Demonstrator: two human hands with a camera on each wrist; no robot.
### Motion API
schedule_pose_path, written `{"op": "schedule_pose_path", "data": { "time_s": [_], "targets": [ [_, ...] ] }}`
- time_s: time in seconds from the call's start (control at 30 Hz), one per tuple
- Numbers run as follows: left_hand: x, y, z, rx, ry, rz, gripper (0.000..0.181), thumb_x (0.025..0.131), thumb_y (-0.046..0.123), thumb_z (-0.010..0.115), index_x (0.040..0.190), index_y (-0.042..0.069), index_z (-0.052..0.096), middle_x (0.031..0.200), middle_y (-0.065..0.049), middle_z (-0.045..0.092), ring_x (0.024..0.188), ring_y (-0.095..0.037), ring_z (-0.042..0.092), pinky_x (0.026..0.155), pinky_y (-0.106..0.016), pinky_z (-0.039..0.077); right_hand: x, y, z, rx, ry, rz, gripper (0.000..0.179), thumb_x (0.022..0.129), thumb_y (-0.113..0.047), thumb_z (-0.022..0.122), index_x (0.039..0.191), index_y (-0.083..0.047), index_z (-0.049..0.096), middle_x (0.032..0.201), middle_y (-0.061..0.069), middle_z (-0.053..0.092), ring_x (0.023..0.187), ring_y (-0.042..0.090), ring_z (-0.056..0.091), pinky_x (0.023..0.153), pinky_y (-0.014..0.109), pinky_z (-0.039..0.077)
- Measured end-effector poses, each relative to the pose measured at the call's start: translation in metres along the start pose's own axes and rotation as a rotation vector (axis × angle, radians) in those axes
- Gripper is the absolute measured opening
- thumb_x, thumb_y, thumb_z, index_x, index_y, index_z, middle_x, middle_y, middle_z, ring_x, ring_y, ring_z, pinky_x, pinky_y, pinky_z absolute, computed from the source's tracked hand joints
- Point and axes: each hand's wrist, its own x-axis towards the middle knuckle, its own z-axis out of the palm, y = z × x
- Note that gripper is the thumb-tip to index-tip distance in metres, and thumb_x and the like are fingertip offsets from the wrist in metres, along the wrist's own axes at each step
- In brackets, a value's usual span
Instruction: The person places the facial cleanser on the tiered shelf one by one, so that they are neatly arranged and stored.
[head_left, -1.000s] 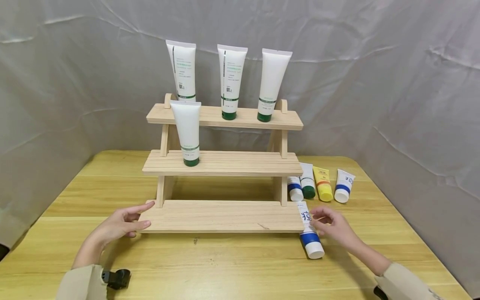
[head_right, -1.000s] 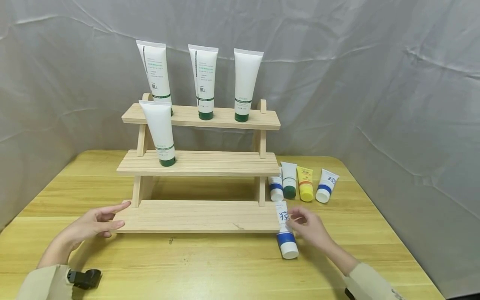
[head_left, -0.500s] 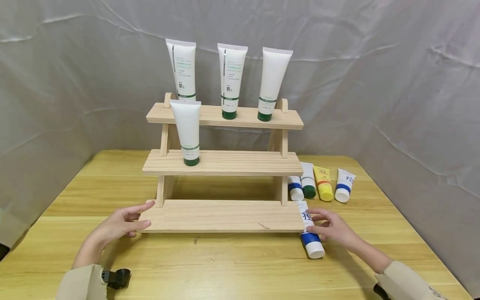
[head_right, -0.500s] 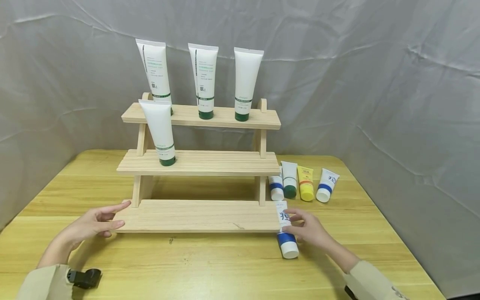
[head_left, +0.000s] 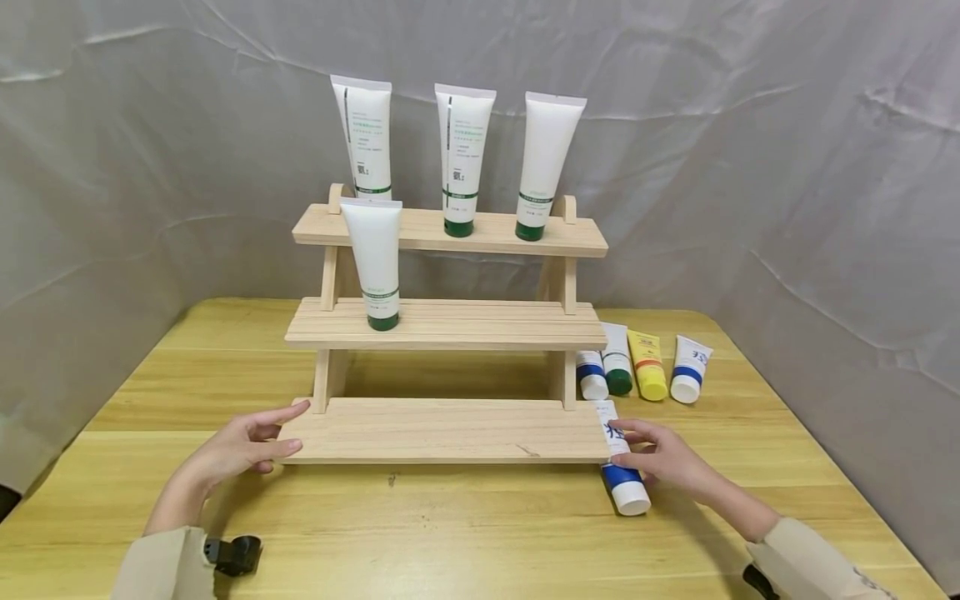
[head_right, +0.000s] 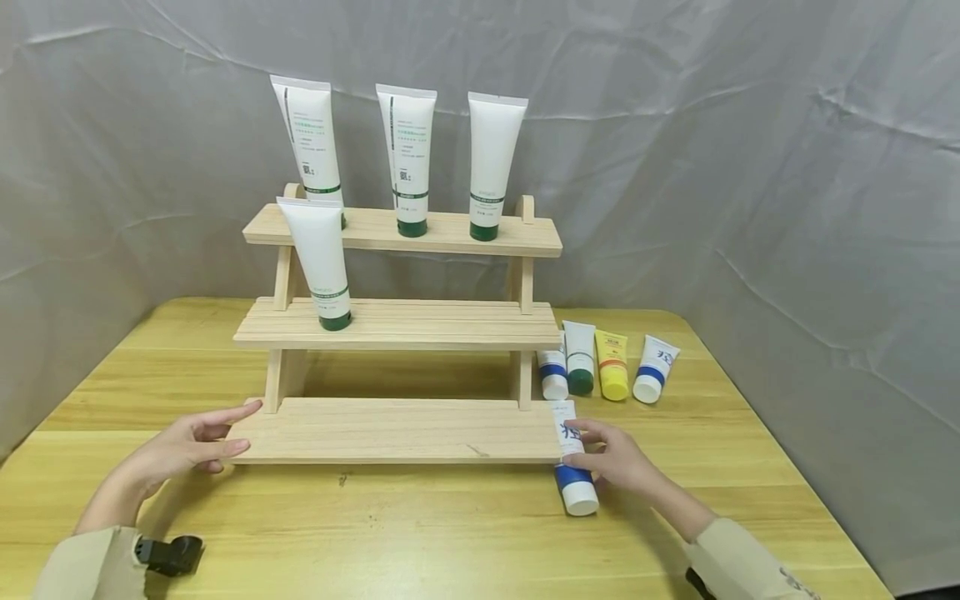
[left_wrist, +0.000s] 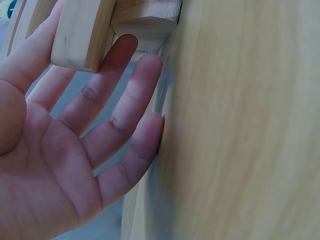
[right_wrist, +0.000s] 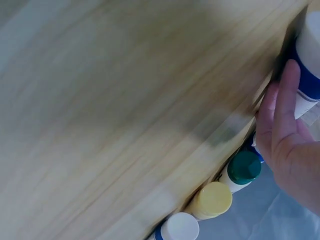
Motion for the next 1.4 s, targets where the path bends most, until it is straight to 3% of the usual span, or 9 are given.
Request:
{"op": "schedule_pose_path", "data": {
  "time_s": [0.17, 0.4, 0.63, 0.8, 0.97, 1.07, 1.27, 1.4],
  "targets": [
    [0.0, -0.001, -0.001, 0.009, 0.0, -0.001, 0.062, 0.083, 0.021, 0.064, 0.134, 0.0, 0.035, 0.135, -0.03, 0.026, 0.102, -0.024, 0.04, 0.062, -0.033, 0.047, -0.001, -0.005, 0.0, 0.009, -0.016, 0.017, 0.06, 0.081, -0.016, 0.067, 0.13, 0.005, 0.04, 0.115, 0.032, 0.047, 0.074, 0.021, 0.053, 0.053, 0.036, 0.048],
    [0.0, 0.001, 0.0, 0.0, 0.003, -0.001, 0.063, 0.083, 0.021, 0.065, 0.134, 0.0, 0.035, 0.136, -0.03, 0.024, 0.114, -0.035, 0.03, 0.063, -0.033, 0.047, -0.002, -0.008, -0.001, 0.026, -0.025, 0.045, 0.059, 0.08, -0.012, 0.067, 0.129, 0.005, 0.041, 0.116, 0.034, 0.046, 0.083, 0.024, 0.054, 0.053, 0.038, 0.049],
    [0.0, 0.001, -0.001, 0.007, -0.001, 0.001, 0.063, 0.082, 0.021, 0.066, 0.134, 0.0, 0.035, 0.136, -0.028, 0.025, 0.102, -0.021, 0.042, 0.062, -0.032, 0.047, -0.003, -0.008, -0.008, -0.009, -0.053, 0.1, 0.06, 0.079, -0.012, 0.066, 0.131, 0.003, 0.04, 0.116, 0.034, 0.045, 0.082, 0.024, 0.055, 0.053, 0.038, 0.048],
    [0.0, 0.001, -0.001, -0.004, -0.004, 0.004, 0.064, 0.082, 0.021, 0.066, 0.133, 0.0, 0.035, 0.136, -0.029, 0.024, 0.095, -0.013, 0.045, 0.061, -0.031, 0.047, -0.004, -0.01, -0.014, 0.006, -0.068, 0.145, 0.058, 0.08, -0.011, 0.065, 0.131, 0.002, 0.041, 0.107, 0.025, 0.054, 0.079, 0.021, 0.055, 0.053, 0.036, 0.047],
    [0.0, 0.0, -0.001, 0.005, 0.001, 0.01, 0.063, 0.082, 0.021, 0.066, 0.133, 0.0, 0.036, 0.137, -0.029, 0.023, 0.101, -0.018, 0.042, 0.062, -0.032, 0.047, -0.005, -0.008, -0.017, 0.026, -0.093, 0.171, 0.055, 0.08, -0.012, 0.065, 0.129, 0.002, 0.043, 0.103, 0.016, 0.058, 0.081, 0.021, 0.054, 0.054, 0.036, 0.047],
    [0.0, 0.0, 0.0, 0.009, 0.004, 0.01, 0.063, 0.082, 0.021, 0.066, 0.133, 0.0, 0.036, 0.137, -0.028, 0.023, 0.105, -0.023, 0.04, 0.062, -0.032, 0.047, -0.005, -0.006, -0.019, 0.104, -0.111, 0.186, 0.056, 0.082, -0.013, 0.063, 0.131, 0.003, 0.041, 0.103, 0.016, 0.057, 0.08, 0.021, 0.053, 0.054, 0.034, 0.046],
    [0.0, -0.001, 0.0, 0.004, 0.001, 0.013, 0.063, 0.082, 0.02, 0.066, 0.133, 0.0, 0.035, 0.137, -0.028, 0.022, 0.102, -0.022, 0.041, 0.061, -0.031, 0.047, -0.006, -0.002, -0.026, 0.372, -0.127, 0.213, 0.053, 0.086, -0.016, 0.055, 0.133, 0.001, 0.037, 0.092, 0.01, 0.051, 0.07, 0.014, 0.051, 0.056, 0.026, 0.045],
    [0.0, -0.001, 0.0, -0.004, -0.001, 0.017, 0.063, 0.082, 0.02, 0.065, 0.133, 0.0, 0.035, 0.138, -0.028, 0.021, 0.107, -0.027, 0.038, 0.061, -0.031, 0.047, -0.006, -0.001, -0.031, 0.439, -0.113, 0.182, 0.046, 0.088, -0.017, 0.053, 0.131, -0.006, 0.043, 0.081, 0.005, 0.048, 0.062, 0.009, 0.048, 0.054, 0.023, 0.044]
  ]
}}
